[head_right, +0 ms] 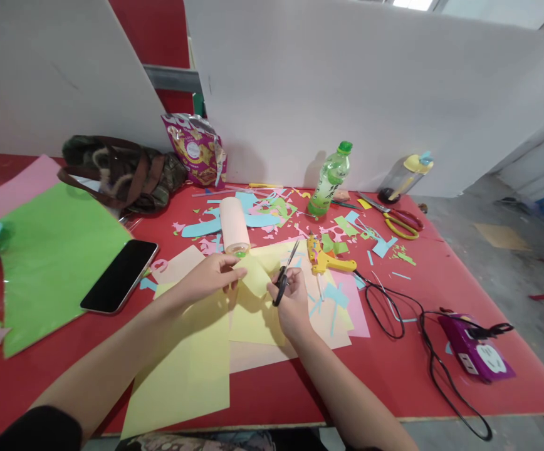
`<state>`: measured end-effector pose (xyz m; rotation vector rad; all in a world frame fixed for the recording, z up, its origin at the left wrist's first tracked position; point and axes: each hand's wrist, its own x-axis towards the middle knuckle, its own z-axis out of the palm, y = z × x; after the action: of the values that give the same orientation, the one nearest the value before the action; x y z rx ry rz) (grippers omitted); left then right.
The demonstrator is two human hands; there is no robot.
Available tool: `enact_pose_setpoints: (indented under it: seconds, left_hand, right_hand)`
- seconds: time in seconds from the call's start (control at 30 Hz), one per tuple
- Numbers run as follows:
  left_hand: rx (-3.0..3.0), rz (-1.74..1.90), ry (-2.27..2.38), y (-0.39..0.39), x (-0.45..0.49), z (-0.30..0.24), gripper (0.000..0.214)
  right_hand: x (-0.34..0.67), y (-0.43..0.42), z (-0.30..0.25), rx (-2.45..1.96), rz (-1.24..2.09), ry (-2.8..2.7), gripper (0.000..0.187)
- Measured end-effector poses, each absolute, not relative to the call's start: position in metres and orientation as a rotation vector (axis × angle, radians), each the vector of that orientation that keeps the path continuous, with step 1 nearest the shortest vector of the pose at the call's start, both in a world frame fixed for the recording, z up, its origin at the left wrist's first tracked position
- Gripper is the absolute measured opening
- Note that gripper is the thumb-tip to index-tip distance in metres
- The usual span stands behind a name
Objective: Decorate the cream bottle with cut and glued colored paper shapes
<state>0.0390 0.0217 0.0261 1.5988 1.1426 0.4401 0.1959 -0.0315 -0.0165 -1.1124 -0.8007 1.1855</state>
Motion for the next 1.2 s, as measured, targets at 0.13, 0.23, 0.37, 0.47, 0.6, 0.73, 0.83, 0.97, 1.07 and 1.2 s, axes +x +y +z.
enact_pose_setpoints:
  seconds: [0.13,0.23,0.37,0.47,0.6,0.73,0.83,0.97,1.07,1.2]
  left_hand:
    - [1.586,0.443,1.070,0.024,0.035,0.026,0.017]
    - [1.501,0.435,1.093,0.023,0.036,0.028,0.019]
    - [1.371,0.530,1.138,0.021,0.041,0.029,0.014]
    - [1.359,0.514,1.120,0.020,0.043,0.029,0.010]
    - [1.438,0.396,1.111,0.017,0.044,0.030,0.014]
    - [1.435,0.403,1.107,0.017,0.044,0.032,0.014]
    - [1.397,0.466,1.085,0.018,0.044,0.031,0.015]
    - [1.310,0.613,1.110,0.021,0.042,0.031,0.021]
    - [1.313,0.702,1.110,0.022,0.038,0.033,0.024]
    - [1.319,0.752,1.126,0.022,0.034,0.039,0.025]
  right_hand:
    - [0.196,-0.032,-0.015,-1.088,1.237,-0.846,0.031]
    - [0.195,-0.031,-0.016,-1.091,1.206,-0.807,0.032]
    - [0.196,-0.030,-0.017,-1.081,1.190,-0.777,0.032]
    - [0.196,-0.030,-0.017,-1.073,1.168,-0.791,0.031]
    - [0.195,-0.030,-0.015,-1.076,1.144,-0.797,0.030]
    - [0.195,-0.031,-0.013,-1.083,1.159,-0.799,0.031]
    - [0.194,-0.032,-0.013,-1.047,1.211,-0.809,0.030]
    - [0.194,-0.034,-0.014,-0.959,1.345,-0.849,0.029]
    - [0.194,-0.036,-0.015,-0.893,1.458,-0.904,0.033]
    - [0.194,-0.039,-0.017,-0.855,1.567,-0.997,0.034]
